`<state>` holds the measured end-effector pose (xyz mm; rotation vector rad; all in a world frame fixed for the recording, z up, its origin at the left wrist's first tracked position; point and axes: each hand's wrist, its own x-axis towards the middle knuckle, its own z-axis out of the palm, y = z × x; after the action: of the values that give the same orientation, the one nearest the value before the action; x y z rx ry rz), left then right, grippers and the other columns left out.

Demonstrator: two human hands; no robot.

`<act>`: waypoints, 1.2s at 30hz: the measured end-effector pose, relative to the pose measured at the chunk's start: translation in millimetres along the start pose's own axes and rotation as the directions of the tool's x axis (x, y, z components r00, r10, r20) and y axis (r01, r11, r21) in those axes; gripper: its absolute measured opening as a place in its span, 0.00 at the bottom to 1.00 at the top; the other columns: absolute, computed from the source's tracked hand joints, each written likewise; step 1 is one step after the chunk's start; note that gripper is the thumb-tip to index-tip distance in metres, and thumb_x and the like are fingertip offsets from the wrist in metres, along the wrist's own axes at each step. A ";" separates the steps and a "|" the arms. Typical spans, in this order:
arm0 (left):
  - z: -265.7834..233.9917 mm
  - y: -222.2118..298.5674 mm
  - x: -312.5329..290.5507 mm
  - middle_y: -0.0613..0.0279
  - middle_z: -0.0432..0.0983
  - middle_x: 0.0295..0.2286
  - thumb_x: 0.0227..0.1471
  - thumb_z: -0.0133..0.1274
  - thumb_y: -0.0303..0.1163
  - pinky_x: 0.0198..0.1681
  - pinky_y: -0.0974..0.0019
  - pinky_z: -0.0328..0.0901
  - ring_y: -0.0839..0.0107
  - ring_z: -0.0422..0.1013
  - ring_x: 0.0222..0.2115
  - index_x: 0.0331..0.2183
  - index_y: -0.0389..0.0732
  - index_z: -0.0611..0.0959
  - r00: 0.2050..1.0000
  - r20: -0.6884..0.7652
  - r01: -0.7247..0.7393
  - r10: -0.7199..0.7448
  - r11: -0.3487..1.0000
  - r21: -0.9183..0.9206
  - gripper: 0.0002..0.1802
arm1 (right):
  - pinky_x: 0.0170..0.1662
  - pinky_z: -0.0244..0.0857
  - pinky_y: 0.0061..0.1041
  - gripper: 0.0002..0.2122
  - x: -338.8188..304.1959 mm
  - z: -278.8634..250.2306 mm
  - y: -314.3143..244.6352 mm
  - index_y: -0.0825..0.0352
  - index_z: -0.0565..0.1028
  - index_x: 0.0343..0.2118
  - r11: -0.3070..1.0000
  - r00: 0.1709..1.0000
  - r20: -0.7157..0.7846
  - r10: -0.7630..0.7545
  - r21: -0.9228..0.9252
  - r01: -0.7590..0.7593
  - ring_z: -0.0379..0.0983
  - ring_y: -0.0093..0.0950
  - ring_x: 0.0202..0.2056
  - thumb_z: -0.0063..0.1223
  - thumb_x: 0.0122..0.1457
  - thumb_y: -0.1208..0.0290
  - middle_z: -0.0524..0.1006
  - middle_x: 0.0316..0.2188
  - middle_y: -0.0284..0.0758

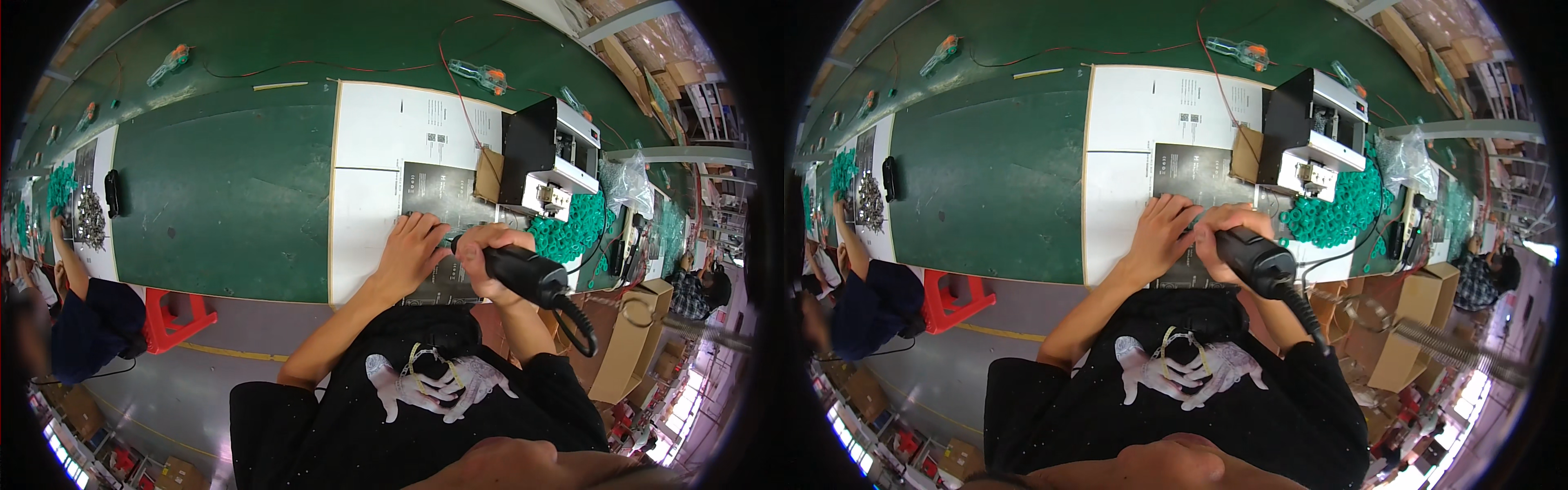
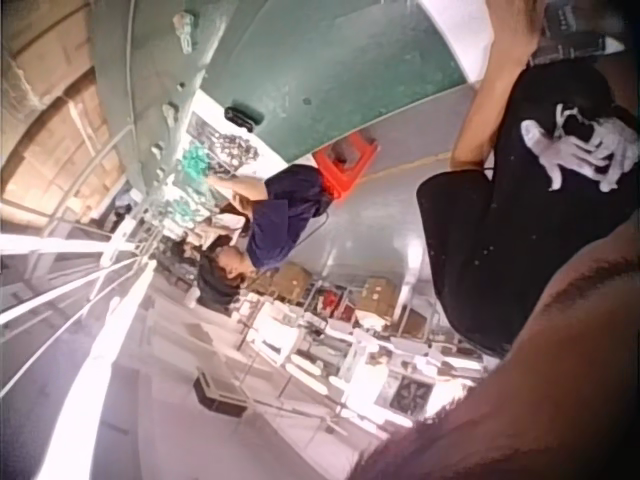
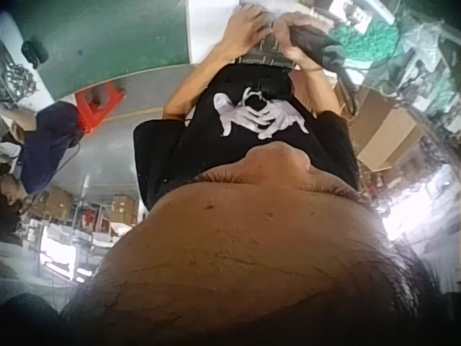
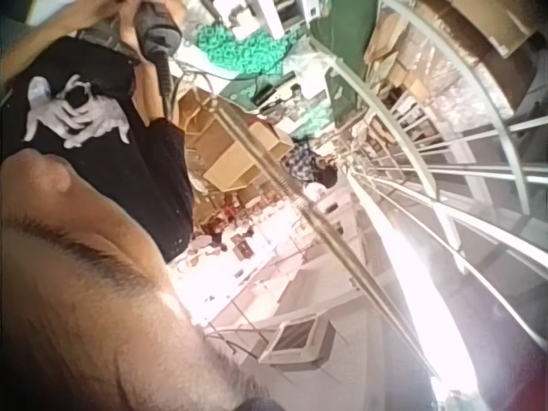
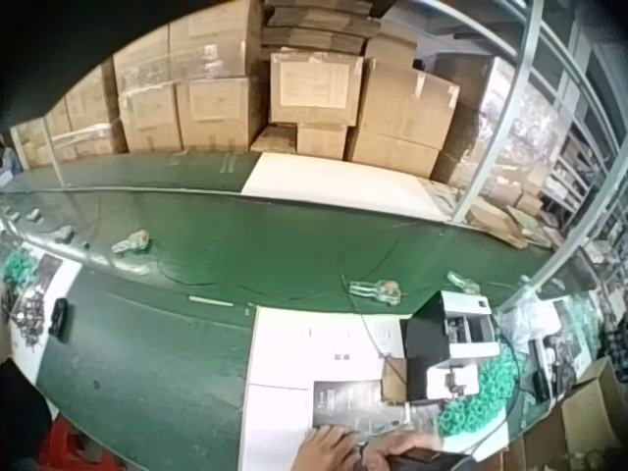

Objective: Assemble electronic components onto a base using an electric screwdriver.

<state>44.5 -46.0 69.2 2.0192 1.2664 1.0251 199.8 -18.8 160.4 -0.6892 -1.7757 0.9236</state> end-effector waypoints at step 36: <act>-73.9 -98.9 260.4 0.52 0.75 0.53 0.52 0.59 0.24 0.61 0.54 0.64 0.52 0.70 0.55 0.48 0.37 0.82 0.942 -0.156 -0.246 0.296 0.929 0.278 0.19 | 0.21 0.65 0.25 0.19 18.2 -142.6 -85.6 0.64 0.66 0.52 0.985 0.802 -0.591 0.082 0.172 0.026 0.63 0.20 0.16 0.54 0.60 0.86 0.70 0.24 0.31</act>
<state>4.3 235.2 117.8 2.3923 1.2962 1.2717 322.7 -11.9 273.8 -0.7901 -1.1092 0.7548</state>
